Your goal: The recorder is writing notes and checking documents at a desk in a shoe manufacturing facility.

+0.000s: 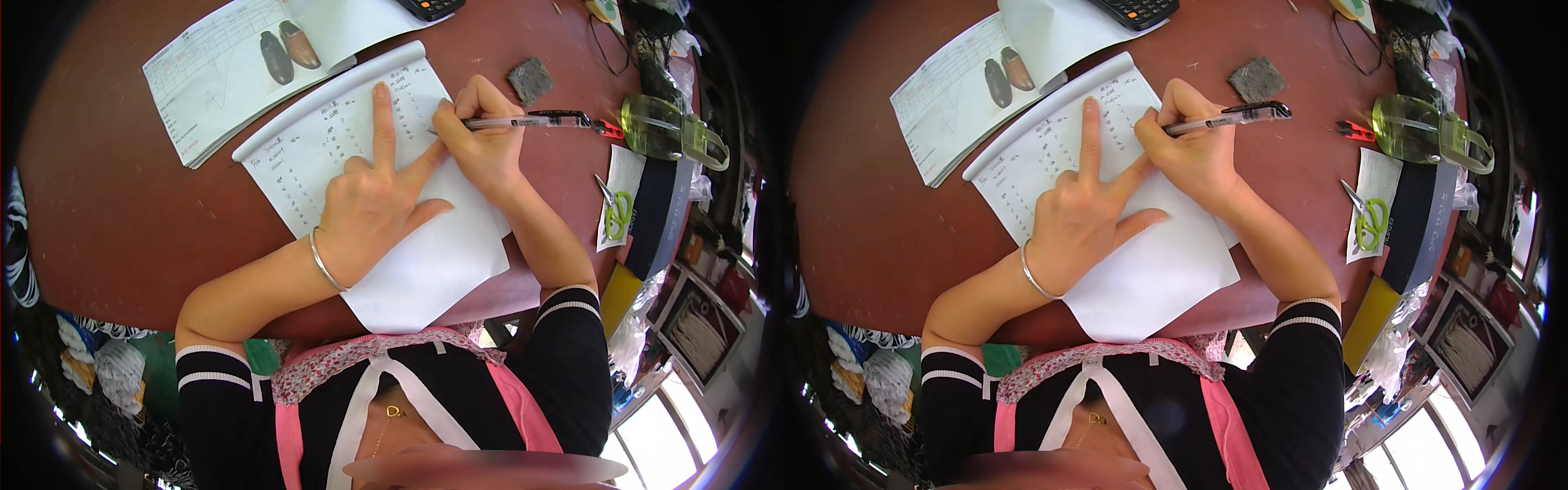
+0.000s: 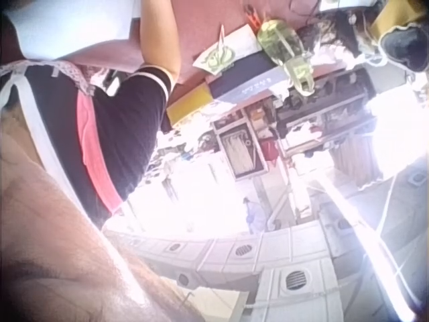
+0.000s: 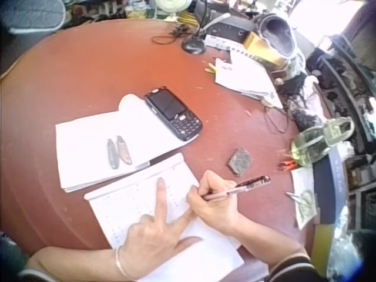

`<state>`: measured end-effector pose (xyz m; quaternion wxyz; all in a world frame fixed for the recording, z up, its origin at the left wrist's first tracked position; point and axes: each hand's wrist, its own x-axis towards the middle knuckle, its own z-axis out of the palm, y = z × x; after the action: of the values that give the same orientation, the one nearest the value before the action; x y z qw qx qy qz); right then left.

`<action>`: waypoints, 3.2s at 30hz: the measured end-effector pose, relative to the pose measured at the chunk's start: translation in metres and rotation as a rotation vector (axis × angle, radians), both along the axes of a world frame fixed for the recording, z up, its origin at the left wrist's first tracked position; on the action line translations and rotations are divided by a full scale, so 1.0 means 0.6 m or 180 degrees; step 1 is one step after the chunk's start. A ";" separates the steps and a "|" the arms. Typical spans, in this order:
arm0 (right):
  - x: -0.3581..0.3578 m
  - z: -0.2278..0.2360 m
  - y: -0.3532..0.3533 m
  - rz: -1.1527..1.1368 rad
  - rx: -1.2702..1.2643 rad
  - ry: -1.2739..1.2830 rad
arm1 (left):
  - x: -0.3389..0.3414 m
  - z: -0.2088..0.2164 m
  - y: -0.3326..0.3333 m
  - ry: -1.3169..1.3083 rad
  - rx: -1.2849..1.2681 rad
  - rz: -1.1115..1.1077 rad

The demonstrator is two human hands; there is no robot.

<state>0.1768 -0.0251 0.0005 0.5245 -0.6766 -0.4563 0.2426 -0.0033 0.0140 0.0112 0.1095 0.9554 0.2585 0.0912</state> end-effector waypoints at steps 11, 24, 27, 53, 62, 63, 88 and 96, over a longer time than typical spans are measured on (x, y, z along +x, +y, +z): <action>0.005 -0.009 -0.006 -0.0143 0.0230 0.0282 | 0.003 -0.011 -0.022 0.0054 0.0204 0.0218; -0.024 0.006 0.006 -0.0237 0.0024 0.0584 | 0.003 -0.010 -0.077 0.0228 0.0622 0.0308; -0.024 0.007 0.017 -0.0211 0.0015 0.0201 | 0.000 -0.011 -0.074 0.0258 0.0701 0.0356; -0.051 0.003 0.022 0.0077 -0.0042 -0.0225 | -0.007 -0.015 -0.068 0.0218 0.0767 0.0222; -0.050 0.004 0.023 -0.0039 -0.0106 -0.0283 | -0.003 -0.010 -0.068 0.0226 0.0761 0.0221; -0.050 0.004 0.023 -0.0036 -0.0102 -0.0289 | -0.004 -0.010 -0.068 0.0229 0.0760 0.0219; -0.025 0.018 0.026 -0.0394 0.0395 0.0597 | -0.076 0.088 0.013 0.0067 0.0067 -0.0059; 0.002 0.040 0.037 -0.0240 0.0271 0.0169 | -0.267 0.054 0.232 0.0018 0.1190 0.0826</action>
<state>0.1782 -0.0029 0.0245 0.5735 -0.6637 -0.4263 0.2210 -0.1635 0.1532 0.0438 -0.0829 0.9181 0.3581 0.1481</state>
